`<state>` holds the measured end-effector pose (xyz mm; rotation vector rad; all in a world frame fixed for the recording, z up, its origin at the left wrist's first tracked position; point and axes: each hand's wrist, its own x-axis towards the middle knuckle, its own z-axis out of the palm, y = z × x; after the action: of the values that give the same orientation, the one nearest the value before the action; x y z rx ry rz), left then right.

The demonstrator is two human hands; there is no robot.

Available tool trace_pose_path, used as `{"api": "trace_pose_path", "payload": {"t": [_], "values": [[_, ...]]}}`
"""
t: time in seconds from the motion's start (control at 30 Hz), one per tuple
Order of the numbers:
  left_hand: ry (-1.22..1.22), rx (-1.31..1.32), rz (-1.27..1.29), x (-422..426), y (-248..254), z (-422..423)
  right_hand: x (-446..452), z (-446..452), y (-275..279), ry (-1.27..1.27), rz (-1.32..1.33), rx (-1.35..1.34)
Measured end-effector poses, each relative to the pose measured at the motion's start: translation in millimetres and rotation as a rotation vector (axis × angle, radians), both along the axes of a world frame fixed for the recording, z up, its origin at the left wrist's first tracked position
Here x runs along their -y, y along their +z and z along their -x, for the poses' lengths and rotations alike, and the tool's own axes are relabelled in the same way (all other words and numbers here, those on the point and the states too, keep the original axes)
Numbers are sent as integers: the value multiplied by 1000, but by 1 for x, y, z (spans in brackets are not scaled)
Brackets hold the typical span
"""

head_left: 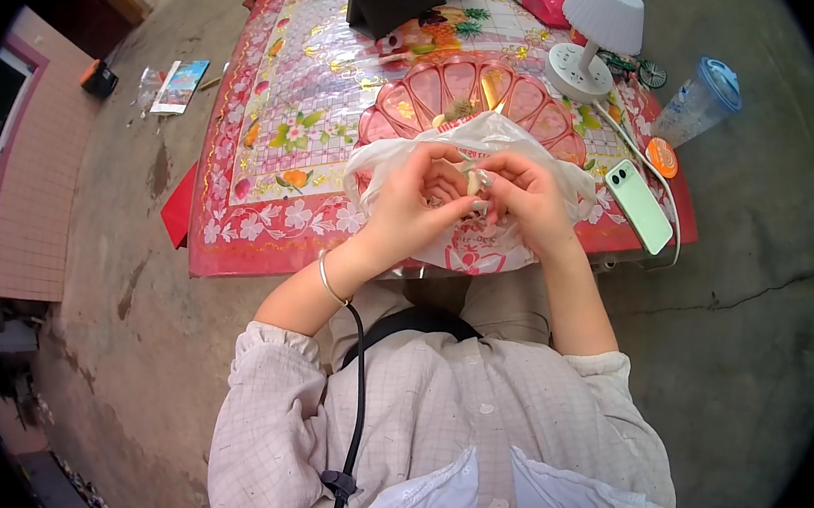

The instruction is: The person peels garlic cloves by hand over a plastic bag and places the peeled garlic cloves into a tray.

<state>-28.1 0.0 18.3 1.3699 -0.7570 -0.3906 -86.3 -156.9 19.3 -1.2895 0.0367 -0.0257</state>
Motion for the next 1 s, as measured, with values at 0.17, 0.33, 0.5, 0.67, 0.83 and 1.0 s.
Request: {"api": "trace_pose_path", "payload": {"t": [0.17,0.33,0.5,0.67,0.83,1.0], "values": [[30,148,-77,-1,-6,-1,1,-2,-5,52,93,-22],[-7,17,25,-3,-2,0,2,2,-3,59,-146,63],[-25,34,49,-5,-4,-3,5,1,-6,86,-188,160],[10,345,5,-5,2,-4,6,0,-9,88,-203,186],[150,557,-73,-3,4,0,3,3,-6,24,-133,153],[208,623,-56,-3,-2,-2,3,3,-10,38,-6,186]]}}
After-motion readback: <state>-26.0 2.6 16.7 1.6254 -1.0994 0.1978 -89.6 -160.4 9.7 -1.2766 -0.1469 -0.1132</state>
